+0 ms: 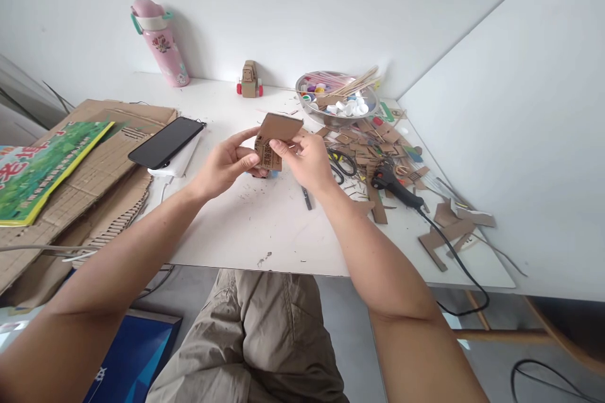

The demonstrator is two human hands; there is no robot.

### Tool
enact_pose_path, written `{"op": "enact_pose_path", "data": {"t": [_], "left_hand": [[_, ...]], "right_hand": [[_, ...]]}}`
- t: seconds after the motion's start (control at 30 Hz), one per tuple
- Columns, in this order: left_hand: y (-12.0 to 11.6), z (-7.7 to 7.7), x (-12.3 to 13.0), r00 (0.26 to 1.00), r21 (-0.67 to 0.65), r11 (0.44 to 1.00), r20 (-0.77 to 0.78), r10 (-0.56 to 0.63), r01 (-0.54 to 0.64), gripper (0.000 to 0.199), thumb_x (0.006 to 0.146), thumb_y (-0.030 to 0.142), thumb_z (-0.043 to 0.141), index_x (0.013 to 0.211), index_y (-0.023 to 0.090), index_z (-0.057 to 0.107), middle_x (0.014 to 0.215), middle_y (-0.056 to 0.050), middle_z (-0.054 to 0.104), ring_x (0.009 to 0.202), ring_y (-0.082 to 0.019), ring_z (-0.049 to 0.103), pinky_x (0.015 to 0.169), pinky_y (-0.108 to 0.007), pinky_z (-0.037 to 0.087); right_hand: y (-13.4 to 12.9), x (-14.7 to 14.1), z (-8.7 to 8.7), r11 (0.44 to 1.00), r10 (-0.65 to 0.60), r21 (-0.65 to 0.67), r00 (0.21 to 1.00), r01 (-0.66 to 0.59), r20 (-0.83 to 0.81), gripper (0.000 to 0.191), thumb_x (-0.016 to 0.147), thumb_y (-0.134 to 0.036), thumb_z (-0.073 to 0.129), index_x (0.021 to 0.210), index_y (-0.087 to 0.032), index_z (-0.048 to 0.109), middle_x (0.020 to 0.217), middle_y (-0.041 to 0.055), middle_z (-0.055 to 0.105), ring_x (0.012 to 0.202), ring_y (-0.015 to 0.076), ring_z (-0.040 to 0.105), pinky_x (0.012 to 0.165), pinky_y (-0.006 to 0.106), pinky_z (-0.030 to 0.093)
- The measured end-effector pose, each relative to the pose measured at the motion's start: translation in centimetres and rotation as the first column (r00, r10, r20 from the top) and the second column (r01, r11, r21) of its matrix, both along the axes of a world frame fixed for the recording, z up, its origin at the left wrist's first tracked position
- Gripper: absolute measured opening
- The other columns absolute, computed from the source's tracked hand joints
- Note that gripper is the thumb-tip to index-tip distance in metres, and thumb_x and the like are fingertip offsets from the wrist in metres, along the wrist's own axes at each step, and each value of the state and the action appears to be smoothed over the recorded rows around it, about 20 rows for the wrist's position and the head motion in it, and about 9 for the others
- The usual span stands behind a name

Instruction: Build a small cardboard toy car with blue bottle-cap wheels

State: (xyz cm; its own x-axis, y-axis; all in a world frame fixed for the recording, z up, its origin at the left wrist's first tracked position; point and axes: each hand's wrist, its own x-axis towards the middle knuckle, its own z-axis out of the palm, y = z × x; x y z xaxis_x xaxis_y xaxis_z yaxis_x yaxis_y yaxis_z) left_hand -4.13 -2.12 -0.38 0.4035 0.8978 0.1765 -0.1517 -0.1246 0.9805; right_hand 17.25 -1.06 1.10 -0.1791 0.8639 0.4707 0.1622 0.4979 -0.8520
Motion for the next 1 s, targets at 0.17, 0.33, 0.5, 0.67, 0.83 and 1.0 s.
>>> {"op": "enact_pose_path", "data": {"t": [0.17,0.33,0.5,0.67,0.83,1.0], "left_hand": [[-0.3,-0.3,0.2,0.965,0.256,0.965,-0.236,0.111,-0.048,0.059,0.100,0.033,0.076,0.156,0.021,0.062,0.091,-0.002,0.087,0.087,-0.023,0.087,0.089,-0.039,0.069],[-0.2,0.9,-0.5,0.876,0.379,0.921,-0.410,0.256,-0.092,0.061,0.100,0.034,0.074,0.156,0.016,0.061,0.102,-0.007,0.089,0.094,-0.023,0.086,0.096,-0.040,0.068],[1.3,1.9,-2.9,0.767,0.409,0.902,-0.532,0.358,-0.137,0.063,0.093,0.039,0.083,0.150,0.018,0.068,0.138,-0.014,0.086,0.126,-0.028,0.081,0.117,-0.047,0.062],[2.1,1.4,-3.7,0.652,0.298,0.954,-0.717,0.246,-0.032,0.082,0.080,0.036,0.094,0.156,0.019,0.069,0.157,-0.016,0.077,0.146,-0.035,0.072,0.126,-0.050,0.057],[2.2,0.8,-3.0,0.610,0.255,0.967,-0.764,0.208,-0.010,0.088,0.079,0.032,0.091,0.163,0.019,0.066,0.162,-0.015,0.075,0.153,-0.038,0.068,0.130,-0.051,0.054],[1.9,1.1,-2.3,0.610,0.230,0.973,-0.768,0.193,-0.019,0.088,0.080,0.025,0.083,0.166,0.023,0.065,0.157,-0.010,0.079,0.150,-0.037,0.071,0.128,-0.045,0.056]], "right_hand": [[0.3,0.5,0.6,0.999,-0.029,-0.019,0.999,0.029,-0.021,0.071,0.074,-0.095,0.085,0.075,-0.025,0.079,0.076,0.0038,0.078,0.072,0.0238,0.076,0.068,0.039,0.065],[0.3,0.9,0.1,0.994,-0.104,-0.033,0.993,0.106,0.057,0.056,0.087,-0.079,0.088,0.081,-0.024,0.077,0.076,0.0039,0.075,0.063,0.0212,0.071,0.061,0.037,0.062],[1.5,1.5,-1.5,0.958,-0.277,0.124,0.944,0.257,0.182,0.037,0.106,-0.055,0.073,0.084,-0.025,0.077,0.084,0.0079,0.080,0.087,0.0291,0.083,0.087,0.044,0.068],[2.8,0.9,-3.2,0.953,-0.302,0.151,0.861,0.262,0.410,0.031,0.104,-0.040,0.069,0.077,-0.025,0.072,0.073,0.0052,0.075,0.074,0.0267,0.075,0.075,0.039,0.060],[3.0,-0.3,-3.8,0.972,-0.232,0.140,0.866,0.189,0.444,0.024,0.104,-0.036,0.066,0.087,-0.024,0.077,0.077,0.0050,0.077,0.080,0.0284,0.076,0.077,0.038,0.057],[2.4,-0.7,-3.1,0.986,-0.169,0.092,0.851,0.142,0.498,0.023,0.104,-0.032,0.065,0.090,-0.022,0.080,0.078,0.0045,0.076,0.074,0.0255,0.071,0.074,0.036,0.054]]}}
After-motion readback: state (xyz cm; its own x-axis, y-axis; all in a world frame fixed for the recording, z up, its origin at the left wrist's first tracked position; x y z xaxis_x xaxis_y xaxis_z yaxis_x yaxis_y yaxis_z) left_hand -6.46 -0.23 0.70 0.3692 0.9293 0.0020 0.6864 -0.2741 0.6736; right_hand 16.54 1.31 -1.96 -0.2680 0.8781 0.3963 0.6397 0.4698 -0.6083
